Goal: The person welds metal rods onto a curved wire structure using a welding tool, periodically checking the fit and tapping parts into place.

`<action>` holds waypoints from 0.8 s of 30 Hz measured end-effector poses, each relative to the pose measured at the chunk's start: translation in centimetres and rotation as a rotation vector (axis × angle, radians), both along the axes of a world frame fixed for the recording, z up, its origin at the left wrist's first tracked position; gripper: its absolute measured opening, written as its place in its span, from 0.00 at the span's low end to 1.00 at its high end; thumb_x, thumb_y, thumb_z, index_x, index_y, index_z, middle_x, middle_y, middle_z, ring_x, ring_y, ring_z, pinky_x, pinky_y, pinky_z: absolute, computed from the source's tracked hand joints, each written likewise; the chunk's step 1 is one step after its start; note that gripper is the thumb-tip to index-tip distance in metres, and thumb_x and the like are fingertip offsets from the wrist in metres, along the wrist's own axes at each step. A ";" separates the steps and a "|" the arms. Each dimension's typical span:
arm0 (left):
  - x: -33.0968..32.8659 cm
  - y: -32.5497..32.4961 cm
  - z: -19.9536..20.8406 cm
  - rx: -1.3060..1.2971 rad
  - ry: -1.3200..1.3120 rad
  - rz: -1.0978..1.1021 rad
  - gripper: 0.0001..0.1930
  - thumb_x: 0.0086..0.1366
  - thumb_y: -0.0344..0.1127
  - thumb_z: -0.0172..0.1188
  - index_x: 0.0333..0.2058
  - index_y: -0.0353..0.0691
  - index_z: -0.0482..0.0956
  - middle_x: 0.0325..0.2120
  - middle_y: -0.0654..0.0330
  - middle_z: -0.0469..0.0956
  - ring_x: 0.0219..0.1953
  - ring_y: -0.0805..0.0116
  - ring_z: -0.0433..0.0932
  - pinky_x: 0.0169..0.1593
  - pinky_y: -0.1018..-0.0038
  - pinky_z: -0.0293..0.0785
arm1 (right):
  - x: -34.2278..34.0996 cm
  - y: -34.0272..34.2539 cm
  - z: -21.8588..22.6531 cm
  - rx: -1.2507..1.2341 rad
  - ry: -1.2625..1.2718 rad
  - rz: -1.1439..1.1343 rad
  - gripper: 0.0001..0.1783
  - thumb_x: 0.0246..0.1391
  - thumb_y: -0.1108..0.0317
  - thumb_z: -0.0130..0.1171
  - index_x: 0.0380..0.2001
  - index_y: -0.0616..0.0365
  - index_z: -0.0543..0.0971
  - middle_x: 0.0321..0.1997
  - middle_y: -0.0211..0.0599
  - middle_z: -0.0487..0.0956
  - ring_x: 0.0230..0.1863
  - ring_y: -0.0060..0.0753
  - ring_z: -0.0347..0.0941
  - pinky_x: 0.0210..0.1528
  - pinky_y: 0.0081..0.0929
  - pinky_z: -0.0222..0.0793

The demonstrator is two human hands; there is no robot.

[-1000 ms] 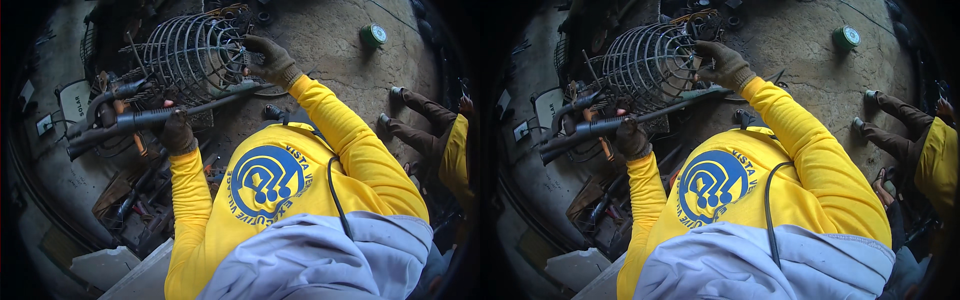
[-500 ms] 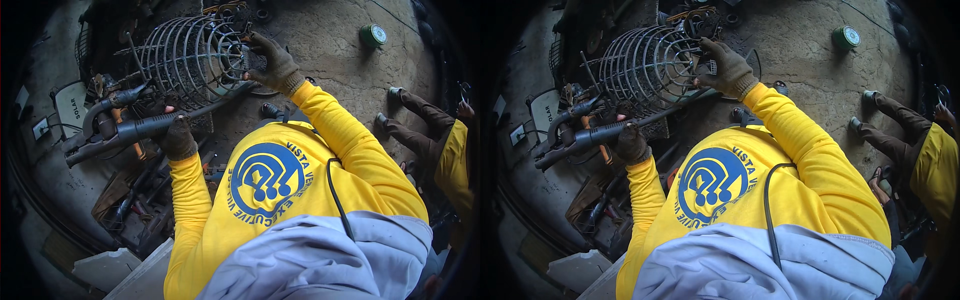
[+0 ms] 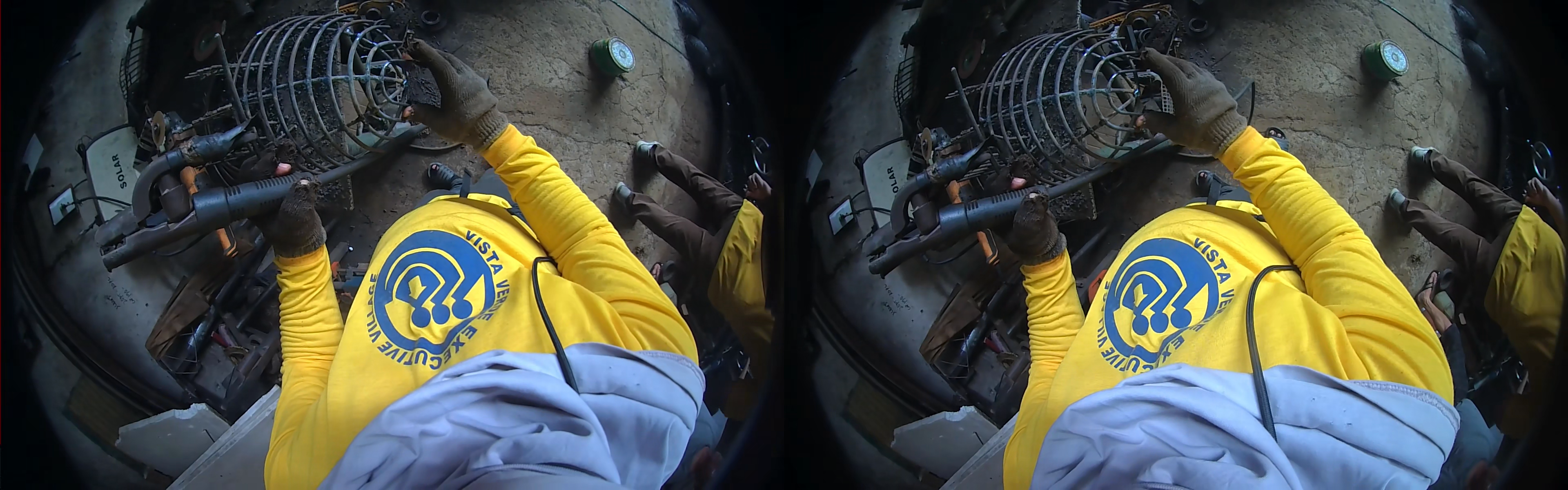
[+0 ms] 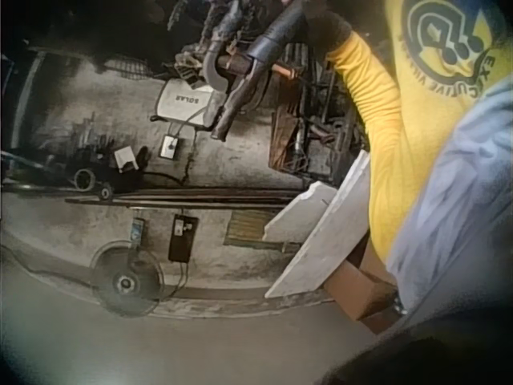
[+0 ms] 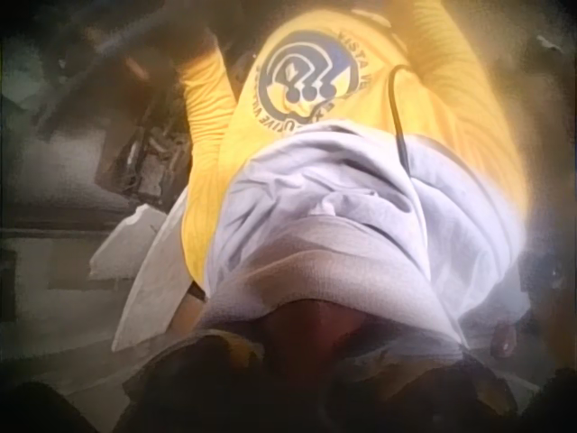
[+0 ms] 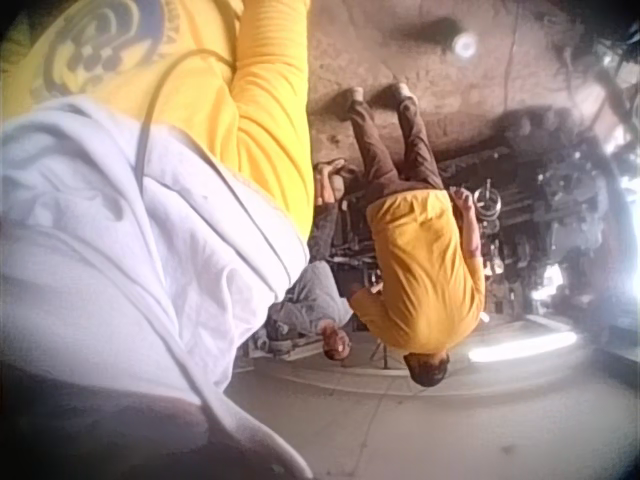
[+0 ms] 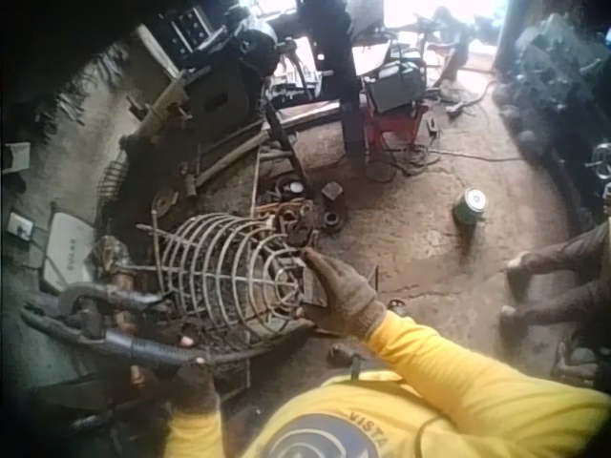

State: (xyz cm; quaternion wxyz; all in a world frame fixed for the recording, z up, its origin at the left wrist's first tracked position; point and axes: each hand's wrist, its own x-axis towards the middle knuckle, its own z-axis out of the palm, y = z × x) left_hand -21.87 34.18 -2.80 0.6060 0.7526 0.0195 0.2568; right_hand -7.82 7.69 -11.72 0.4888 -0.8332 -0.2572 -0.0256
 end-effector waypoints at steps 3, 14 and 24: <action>-0.4 0.2 -0.4 -0.089 0.071 0.070 0.29 0.48 0.15 0.72 0.48 0.39 0.72 0.42 0.56 0.76 0.41 0.67 0.80 0.42 0.74 0.85 | 0.2 0.0 0.4 -0.012 -0.040 0.045 0.49 0.47 0.49 0.72 0.69 0.49 0.62 0.66 0.48 0.70 0.64 0.55 0.68 0.65 0.45 0.66; -0.4 -0.6 -0.1 -0.251 0.021 0.016 0.18 0.56 0.16 0.66 0.45 0.36 0.75 0.41 0.59 0.77 0.41 0.72 0.80 0.44 0.82 0.80 | 0.1 -0.3 0.5 -0.113 -0.051 0.053 0.46 0.49 0.49 0.69 0.69 0.50 0.63 0.63 0.49 0.73 0.63 0.54 0.70 0.64 0.47 0.67; -2.6 4.7 -4.9 -0.472 0.045 -0.052 0.26 0.62 0.18 0.61 0.56 0.49 0.71 0.50 0.41 0.74 0.51 0.48 0.79 0.44 0.59 0.87 | 0.4 -0.2 0.6 -0.056 -0.089 0.045 0.47 0.48 0.51 0.71 0.69 0.50 0.64 0.63 0.48 0.74 0.62 0.54 0.71 0.63 0.45 0.68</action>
